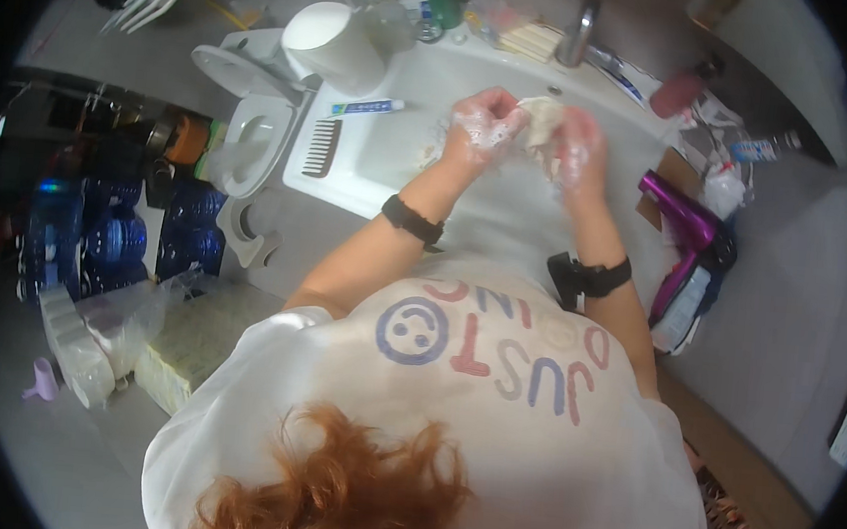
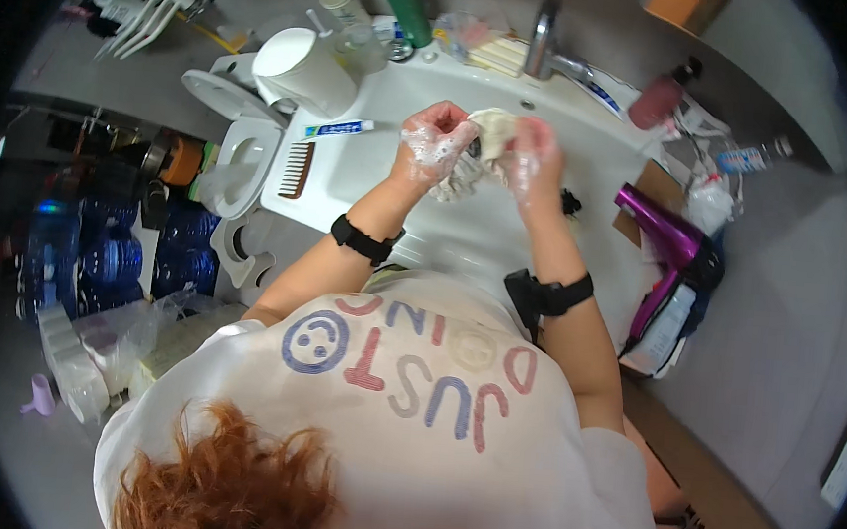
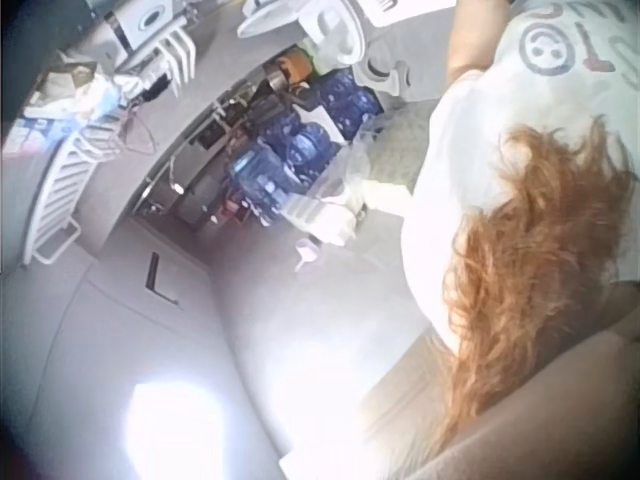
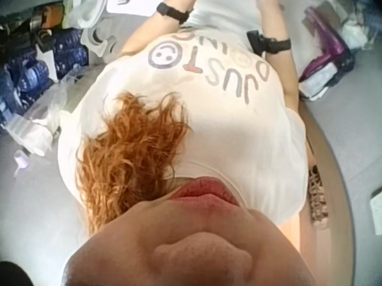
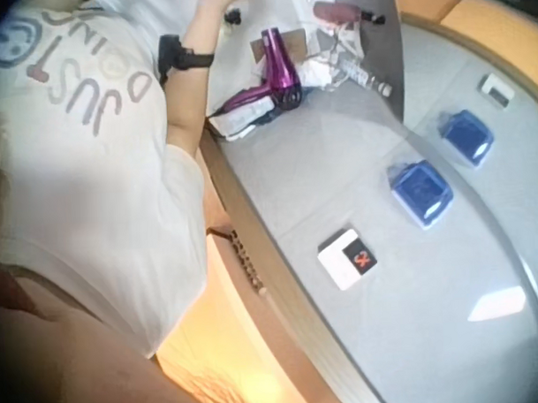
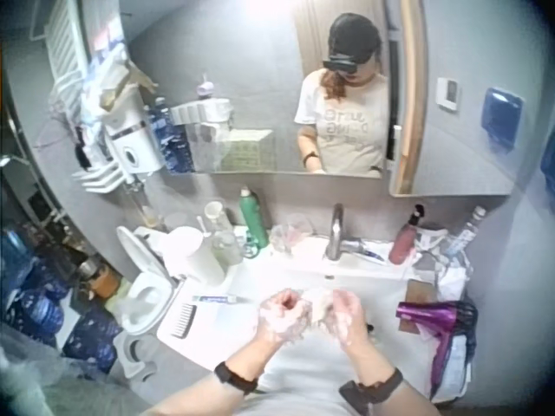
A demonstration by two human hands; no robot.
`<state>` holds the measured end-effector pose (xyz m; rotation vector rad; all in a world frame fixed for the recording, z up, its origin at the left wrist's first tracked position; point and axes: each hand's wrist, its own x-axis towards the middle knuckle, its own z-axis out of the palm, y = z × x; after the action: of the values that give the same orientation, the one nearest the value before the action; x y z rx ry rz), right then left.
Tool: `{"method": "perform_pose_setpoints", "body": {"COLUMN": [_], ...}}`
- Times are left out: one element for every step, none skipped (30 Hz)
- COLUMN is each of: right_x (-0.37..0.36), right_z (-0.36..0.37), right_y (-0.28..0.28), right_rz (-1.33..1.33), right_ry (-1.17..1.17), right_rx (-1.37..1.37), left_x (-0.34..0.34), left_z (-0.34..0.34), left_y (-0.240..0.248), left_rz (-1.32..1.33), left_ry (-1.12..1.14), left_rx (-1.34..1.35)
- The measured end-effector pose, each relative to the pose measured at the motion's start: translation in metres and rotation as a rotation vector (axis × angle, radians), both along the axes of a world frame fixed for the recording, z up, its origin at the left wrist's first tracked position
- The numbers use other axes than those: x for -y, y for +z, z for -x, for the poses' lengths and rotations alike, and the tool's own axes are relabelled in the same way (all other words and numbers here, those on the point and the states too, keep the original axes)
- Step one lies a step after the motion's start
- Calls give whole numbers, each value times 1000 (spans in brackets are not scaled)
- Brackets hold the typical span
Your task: Hand-washing small items of clothing with soap in a bathroom sink.
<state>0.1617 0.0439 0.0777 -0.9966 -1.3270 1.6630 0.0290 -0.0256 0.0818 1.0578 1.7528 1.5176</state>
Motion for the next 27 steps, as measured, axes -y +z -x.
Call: {"method": "perform_pose_setpoints", "body": {"right_x": [-6,-13,-18,-19,-16,-12,-11,-11,-13,-12,-5,13,25,13,-12,-25,-14,6,19,25,23,15,0,-17,-24,-16,6], "right_z": [-3,-2,1,7,14,21,27,33,36,42,45,49,54,57,56,55,56,65,71,72,75,74,73,71,71,67,74], "right_y": [-6,-14,-20,-20,-19,-13,-9,-11,-18,-17,-15,-4,4,-2,-24,-32,-25,-10,-3,-1,0,-1,-5,-14,-11,-10,4], "right_rz": [3,6,-43,-93,-89,-81,-76,-76,-209,-343,-342,-628,-921,-920,-842,-764,-756,-861,-954,-951,-877,-794,-784,-764,-753,-747,-958], "right_ry": [-82,-63,-117,-174,-159,-233,-308,-295,-263,-227,-218,-87,63,61,109,161,160,142,116,109,123,127,106,113,131,119,118], "right_rx": [17,14,-28,-69,-72,-39,-7,-9,141,290,289,385,468,478,706,932,949,741,534,563,675,787,816,755,685,699,538], "left_x": [0,-2,-4,-7,-8,-10,-13,-16,-20,-24,-28,-29,-25,-23,-24,-22,-21,-21,-12,-8,-9,-10,-13,-17,-18,-14,-7], "left_z": [4,8,9,10,13,13,11,8,3,-1,-4,-4,-2,-3,-12,-10,-11,-8,8,12,13,11,8,4,5,7,12], "left_y": [7,5,5,3,-4,-10,-15,-19,-22,-27,-31,-50,-74,-85,-47,-42,-42,-43,-42,-45,-50,-47,-43,-25,-11,-5,-2], "left_rz": [18,21,-41,-106,-50,-50,-102,-155,-156,-81,-6,-2,-120,-235,-191,-183,-116,-52,-240,-236,-206,-170,-158,-83,-19,-11,-26], "left_ry": [14,33,12,-13,-38,-24,-9,5,13,65,116,126,39,-78,-16,-28,5,35,-276,-293,-224,-164,-191,-155,-109,-124,-56], "left_rx": [24,21,164,308,241,239,375,510,509,438,367,367,478,596,796,806,751,692,1127,1151,1112,1072,1092,1054,1008,1017,1057]}}
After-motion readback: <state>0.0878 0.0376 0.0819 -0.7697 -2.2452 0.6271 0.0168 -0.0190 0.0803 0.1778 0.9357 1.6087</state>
